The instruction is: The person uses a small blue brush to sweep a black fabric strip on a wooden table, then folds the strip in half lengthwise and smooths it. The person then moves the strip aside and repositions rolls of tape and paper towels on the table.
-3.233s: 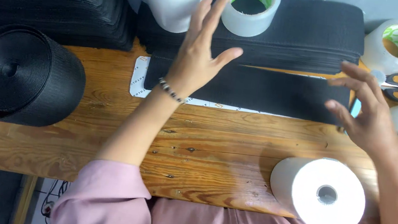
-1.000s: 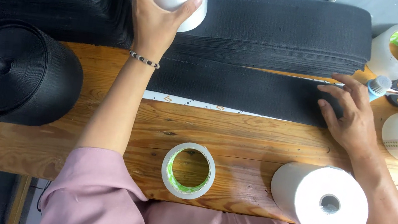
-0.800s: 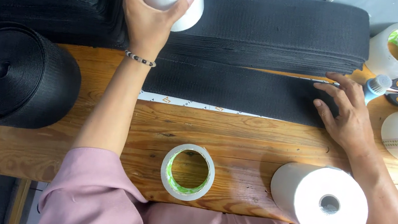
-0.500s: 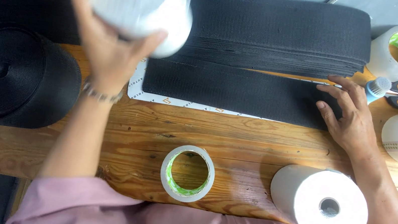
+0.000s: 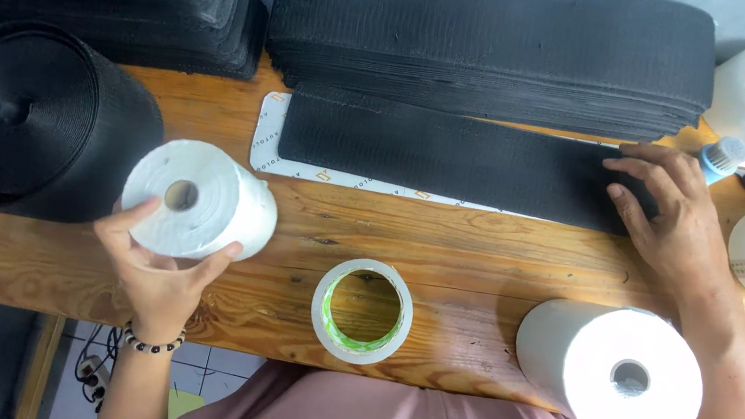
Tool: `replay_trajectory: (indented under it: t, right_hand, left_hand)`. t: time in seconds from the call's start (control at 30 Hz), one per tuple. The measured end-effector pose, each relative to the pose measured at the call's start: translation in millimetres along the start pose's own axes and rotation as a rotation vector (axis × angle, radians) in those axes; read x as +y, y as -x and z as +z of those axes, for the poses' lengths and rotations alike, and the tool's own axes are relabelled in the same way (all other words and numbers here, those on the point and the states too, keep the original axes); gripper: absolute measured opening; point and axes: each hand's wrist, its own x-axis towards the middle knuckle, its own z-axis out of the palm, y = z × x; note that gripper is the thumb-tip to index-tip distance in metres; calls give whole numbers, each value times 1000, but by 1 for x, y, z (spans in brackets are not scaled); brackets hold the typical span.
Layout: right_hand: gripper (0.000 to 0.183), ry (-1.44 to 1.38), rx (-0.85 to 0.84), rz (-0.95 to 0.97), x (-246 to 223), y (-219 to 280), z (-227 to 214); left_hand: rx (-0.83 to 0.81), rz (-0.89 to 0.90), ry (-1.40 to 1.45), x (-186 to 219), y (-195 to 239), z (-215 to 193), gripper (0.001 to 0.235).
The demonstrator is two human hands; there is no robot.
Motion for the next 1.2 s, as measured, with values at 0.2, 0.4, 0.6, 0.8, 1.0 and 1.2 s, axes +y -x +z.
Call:
replay_trajectory:
  t: [0.2,0.4,0.6,0.8,1.0,1.2]
  right_hand:
    - [37,147,-134,-14,8,6,-7]
    - [81,28,-434,79,9,8,-8]
    - [65,56,-378,12,20,14,-2]
    - [52,54,-310,-12,17,14,0]
    - [51,66,-303,-11,16,12,-2]
    - [51,70,-308,-13,18,12,-1]
  left_hand:
    - [54,-17,-111,1,2,-8,85]
    - [104,208,-429,82,-37,-25,79]
    - [-329,360,-96,131,-88,24,33]
    - [-542,691,-245,114,-166,97,9]
    - [-529,750,-362,50,-204,179,12]
    - [-541,763,-409,21,-204,207,6]
